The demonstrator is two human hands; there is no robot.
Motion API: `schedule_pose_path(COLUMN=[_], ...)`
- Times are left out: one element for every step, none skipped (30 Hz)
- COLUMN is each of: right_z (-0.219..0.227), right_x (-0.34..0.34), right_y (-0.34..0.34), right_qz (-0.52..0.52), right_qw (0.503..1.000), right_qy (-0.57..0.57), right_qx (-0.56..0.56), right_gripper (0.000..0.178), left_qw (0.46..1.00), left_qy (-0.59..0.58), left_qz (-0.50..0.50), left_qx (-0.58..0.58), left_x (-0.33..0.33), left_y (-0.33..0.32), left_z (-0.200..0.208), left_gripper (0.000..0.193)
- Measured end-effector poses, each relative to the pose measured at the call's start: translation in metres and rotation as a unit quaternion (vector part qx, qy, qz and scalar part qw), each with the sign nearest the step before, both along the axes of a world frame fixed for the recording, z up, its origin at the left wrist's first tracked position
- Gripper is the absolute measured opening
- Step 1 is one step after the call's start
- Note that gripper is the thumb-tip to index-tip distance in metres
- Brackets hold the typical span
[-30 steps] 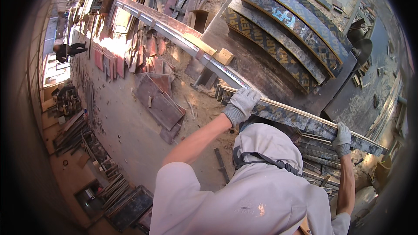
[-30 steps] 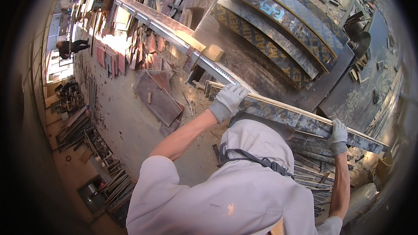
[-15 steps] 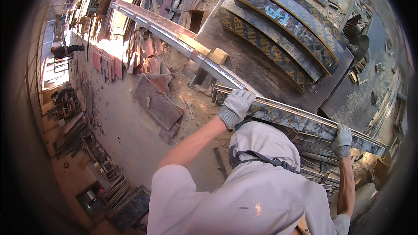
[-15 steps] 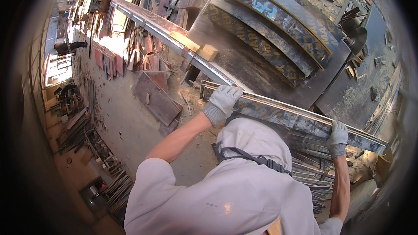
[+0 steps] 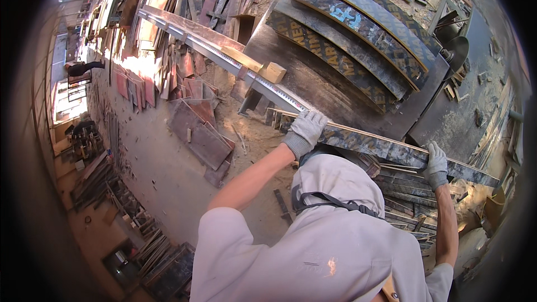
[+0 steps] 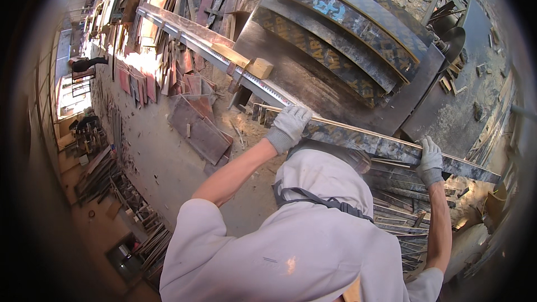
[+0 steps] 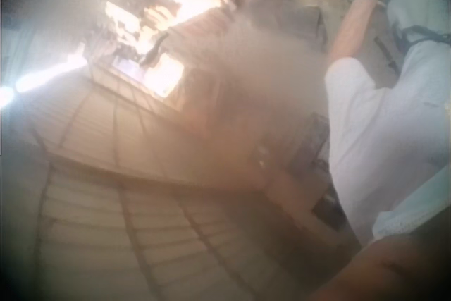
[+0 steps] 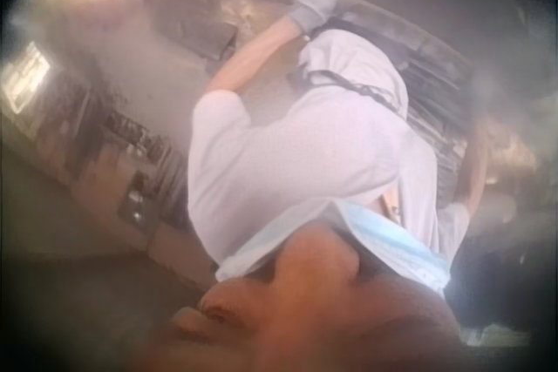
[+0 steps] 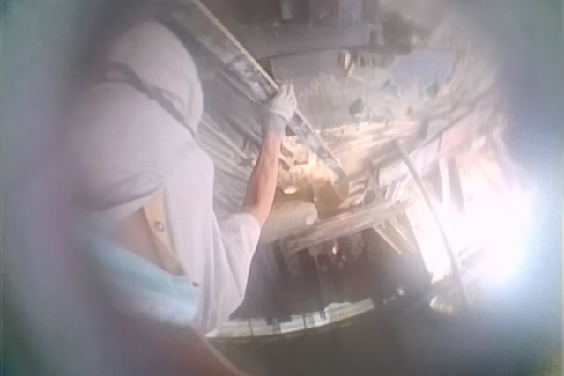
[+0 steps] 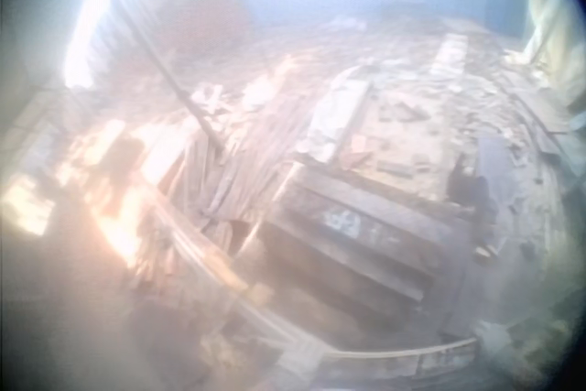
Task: The person selects thin wooden strips from a pile, positions them on a table saw, and cuts them into shorter pieces. The person repeatedly handles the strips, aligns them against the saw's fence, and collects the cut pieces.
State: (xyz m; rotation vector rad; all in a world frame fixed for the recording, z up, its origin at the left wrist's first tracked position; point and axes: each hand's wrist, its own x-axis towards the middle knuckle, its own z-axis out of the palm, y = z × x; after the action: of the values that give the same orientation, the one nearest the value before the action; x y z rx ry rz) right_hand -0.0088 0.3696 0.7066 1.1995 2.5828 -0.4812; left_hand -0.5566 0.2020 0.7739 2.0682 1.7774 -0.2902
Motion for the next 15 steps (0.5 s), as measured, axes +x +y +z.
schedule_pose_path(right_z=[-0.002,-0.004,-0.005,-0.006,-0.007,-0.008,-0.009,-0.01,-0.01,-0.009,-0.008,-0.005,-0.002,0.002,0.005], right_x=[-0.001,-0.001,-0.001,-0.001,-0.001,-0.002,-0.002,-0.003,-0.004,-0.004,-0.005,-0.004,-0.004,-0.002,0.0], right_y=[0.0,-0.001,0.0,0.002,0.003,0.006,0.007,0.008,0.009,0.009,0.009,0.007,0.007,0.005,0.006], right_qz=[0.0,0.002,0.003,-0.002,-0.007,-0.014,-0.015,-0.017,-0.034,-0.016,-0.013,-0.019,-0.01,0.03,0.06], right_qw=[1.0,1.0,0.999,1.0,0.998,0.995,0.995,0.994,0.99,0.995,0.996,0.994,0.994,0.999,0.997], right_qy=[0.011,0.023,0.035,-0.002,-0.038,-0.076,-0.068,-0.064,-0.093,-0.056,-0.053,-0.068,-0.06,0.008,0.055], right_qx=[0.001,0.008,0.016,-0.013,-0.041,-0.069,-0.076,-0.085,-0.105,-0.084,-0.075,-0.08,-0.087,-0.03,0.005], right_gripper=[0.076,0.076,0.076,0.074,0.072,0.07,0.066,0.063,0.06,0.059,0.059,0.059,0.072,0.08,0.089], left_qw=[1.0,1.0,1.0,1.0,1.0,1.0,1.0,0.999,0.999,0.998,0.998,0.997,0.997,0.996,0.996], left_qy=[0.002,0.0,0.007,0.009,0.011,0.004,-0.003,-0.008,-0.001,0.009,0.018,0.03,0.038,0.045,0.043], left_qz=[-0.004,-0.003,-0.008,-0.015,-0.025,-0.023,-0.023,-0.022,-0.026,-0.03,-0.035,-0.045,-0.059,-0.074,-0.075], left_qx=[0.003,0.006,-0.003,0.014,0.0,0.015,-0.002,-0.025,-0.036,-0.053,-0.048,-0.051,-0.029,-0.004,0.006], left_x=[0.0,0.0,-0.001,-0.001,-0.001,-0.002,-0.002,-0.002,-0.002,-0.002,-0.002,-0.002,-0.002,-0.002,-0.003], left_y=[0.001,0.003,0.003,0.004,0.005,0.006,0.007,0.007,0.008,0.008,0.007,0.007,0.008,0.009,0.01], left_z=[0.0,0.0,0.001,0.002,0.002,0.002,0.002,0.001,0.001,0.0,-0.001,-0.001,-0.002,-0.002,-0.003], left_gripper=[0.053,0.05,0.05,0.049,0.049,0.05,0.05,0.051,0.052,0.053,0.054,0.054,0.055,0.056,0.056])
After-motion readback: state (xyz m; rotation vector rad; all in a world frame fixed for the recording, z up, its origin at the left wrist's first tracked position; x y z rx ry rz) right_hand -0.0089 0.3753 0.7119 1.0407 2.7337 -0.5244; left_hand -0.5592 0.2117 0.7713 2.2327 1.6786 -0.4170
